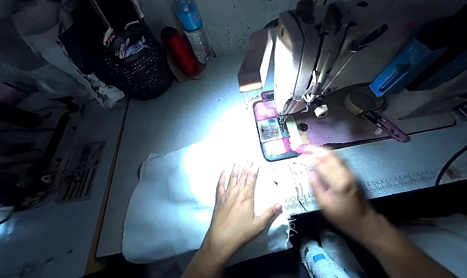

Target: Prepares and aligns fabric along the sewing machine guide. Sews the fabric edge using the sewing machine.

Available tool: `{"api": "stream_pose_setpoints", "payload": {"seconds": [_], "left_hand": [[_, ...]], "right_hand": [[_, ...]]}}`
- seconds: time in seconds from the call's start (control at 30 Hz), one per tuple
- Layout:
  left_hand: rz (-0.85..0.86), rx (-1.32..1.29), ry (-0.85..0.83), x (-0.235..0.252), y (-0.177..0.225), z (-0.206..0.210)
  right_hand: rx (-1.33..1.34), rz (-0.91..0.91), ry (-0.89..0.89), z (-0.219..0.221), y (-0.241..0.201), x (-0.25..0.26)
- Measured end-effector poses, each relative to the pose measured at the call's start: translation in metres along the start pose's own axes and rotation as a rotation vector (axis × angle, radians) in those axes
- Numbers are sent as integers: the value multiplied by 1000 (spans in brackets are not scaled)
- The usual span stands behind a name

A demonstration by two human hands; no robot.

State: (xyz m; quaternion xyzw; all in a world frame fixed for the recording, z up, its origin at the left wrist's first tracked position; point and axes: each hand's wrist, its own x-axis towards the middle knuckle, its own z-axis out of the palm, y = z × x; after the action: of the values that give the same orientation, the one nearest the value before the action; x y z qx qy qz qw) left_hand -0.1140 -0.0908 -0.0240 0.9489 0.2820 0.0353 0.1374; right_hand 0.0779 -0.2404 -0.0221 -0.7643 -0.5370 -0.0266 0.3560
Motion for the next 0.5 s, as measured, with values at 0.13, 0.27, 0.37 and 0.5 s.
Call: {"api": "stream_pose_setpoints", "payload": {"seconds": [0.13, 0.27, 0.37, 0.5], "left_hand": [[71, -38, 48, 9, -4, -13], [171, -95, 218, 46, -29, -27], [88, -73, 277, 86, -44, -34], [7, -157, 175, 120, -59, -27]], "right_hand": [[10, -181, -167, 39, -37, -35], [-120, -186, -153, 42, -39, -47], [-124, -164, -155, 43, -40, -50], [239, -111, 13, 30, -34, -65]]}}
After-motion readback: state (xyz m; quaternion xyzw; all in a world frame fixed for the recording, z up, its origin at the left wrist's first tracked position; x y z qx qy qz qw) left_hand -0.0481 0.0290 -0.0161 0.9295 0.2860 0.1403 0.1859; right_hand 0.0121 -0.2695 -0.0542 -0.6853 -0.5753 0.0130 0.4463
